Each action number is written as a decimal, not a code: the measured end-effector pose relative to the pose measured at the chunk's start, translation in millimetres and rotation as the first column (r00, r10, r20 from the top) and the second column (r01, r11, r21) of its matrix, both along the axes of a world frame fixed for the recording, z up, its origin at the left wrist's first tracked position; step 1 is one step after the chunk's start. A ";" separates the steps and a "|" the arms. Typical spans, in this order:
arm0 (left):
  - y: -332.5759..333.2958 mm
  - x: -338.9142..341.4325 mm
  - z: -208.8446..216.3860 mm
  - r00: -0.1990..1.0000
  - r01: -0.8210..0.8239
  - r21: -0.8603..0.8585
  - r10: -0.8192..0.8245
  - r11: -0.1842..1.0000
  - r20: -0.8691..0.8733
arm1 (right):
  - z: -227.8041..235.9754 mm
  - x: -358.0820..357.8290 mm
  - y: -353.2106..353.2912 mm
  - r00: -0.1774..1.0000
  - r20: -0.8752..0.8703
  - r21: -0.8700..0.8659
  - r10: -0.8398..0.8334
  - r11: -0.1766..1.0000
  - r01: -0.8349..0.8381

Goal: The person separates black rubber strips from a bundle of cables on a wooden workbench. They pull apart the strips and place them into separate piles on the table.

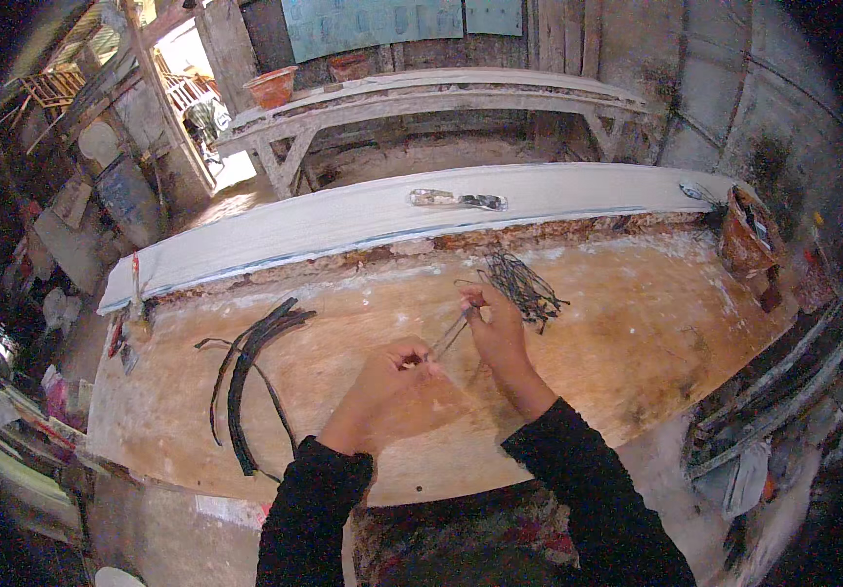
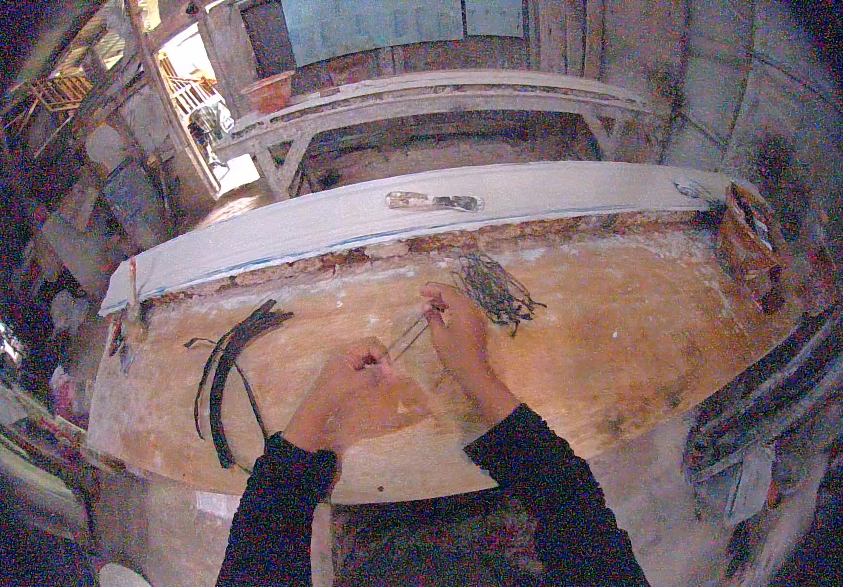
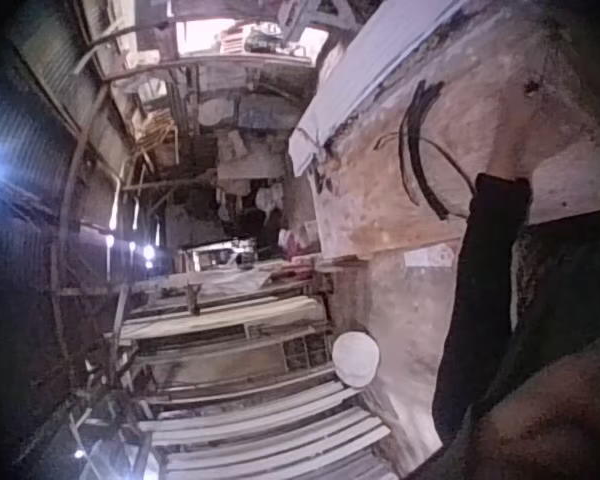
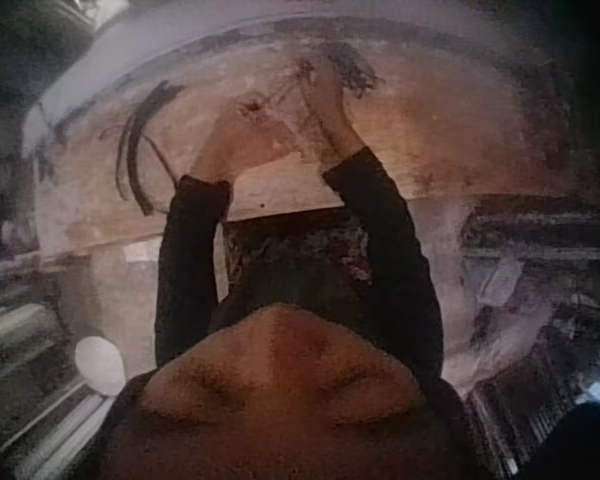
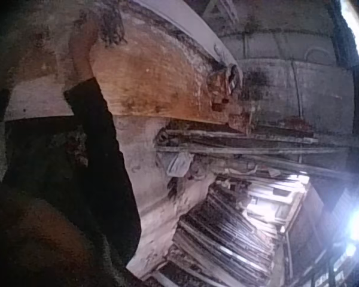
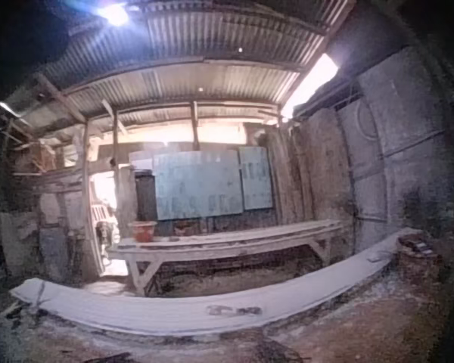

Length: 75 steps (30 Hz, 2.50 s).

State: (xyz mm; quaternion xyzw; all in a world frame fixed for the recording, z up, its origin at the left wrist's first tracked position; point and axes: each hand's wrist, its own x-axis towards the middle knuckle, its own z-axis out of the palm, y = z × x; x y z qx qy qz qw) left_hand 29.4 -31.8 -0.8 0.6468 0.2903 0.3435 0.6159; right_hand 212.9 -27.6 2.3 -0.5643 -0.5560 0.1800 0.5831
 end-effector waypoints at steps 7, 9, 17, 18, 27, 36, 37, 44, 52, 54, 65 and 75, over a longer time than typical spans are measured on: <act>26.8 -22.7 -2.0 0.909 -0.409 -0.077 0.413 0.909 0.054 | -1.6 0.8 -2.0 0.978 -0.136 -0.261 0.157 0.947 -0.188; 29.5 -23.7 0.9 0.848 -0.530 -0.076 0.531 0.845 -0.011 | 3.0 -3.3 -7.2 0.916 -0.175 -0.158 0.362 0.908 -0.389; 38.3 -23.3 -21.1 0.778 -0.605 -0.155 0.621 0.781 0.096 | 19.7 -31.0 -36.5 0.577 -0.354 -0.110 0.736 0.580 -0.807; 39.9 -25.0 -24.9 0.784 -0.604 -0.130 0.615 0.786 0.078 | 16.2 -28.9 -34.2 0.582 -0.370 -0.141 0.724 0.575 -0.806; 25.8 -9.3 -21.4 0.903 -0.422 -0.115 0.427 0.899 0.032 | 14.7 -9.0 -20.3 0.851 -0.166 -0.096 0.498 0.851 -0.517; -13.0 12.3 -3.8 0.997 0.018 0.136 -0.008 0.990 -0.075 | -9.9 5.7 5.1 0.972 0.233 -0.044 0.004 0.999 0.006; -17.3 15.9 -4.4 0.998 0.034 0.133 -0.026 0.990 -0.057 | -10.7 7.0 6.5 0.983 0.185 -0.071 -0.024 0.997 0.038; -33.4 24.0 9.5 0.998 0.045 0.049 -0.042 0.998 -0.051 | -9.9 10.8 9.3 0.959 0.265 -0.010 -0.099 0.994 0.106; -0.8 1.3 2.0 0.939 -0.323 0.176 0.337 0.930 -0.061 | -12.7 10.3 10.2 0.999 -0.039 -0.234 -0.029 0.972 0.019; 11.7 -3.7 6.3 0.839 -0.484 0.246 0.525 0.840 -0.142 | -12.6 14.9 8.4 0.982 -0.177 -0.184 0.063 0.978 -0.096; 34.6 -26.8 -3.8 0.614 -0.704 0.396 0.786 0.589 -0.078 | 12.1 -4.2 -12.3 0.907 -0.294 -0.378 0.302 0.835 -0.400; 51.0 -31.7 -39.6 0.659 -0.737 0.211 0.752 0.642 0.012 | 28.1 -19.3 -38.0 0.358 -0.533 -0.194 0.766 0.301 -0.934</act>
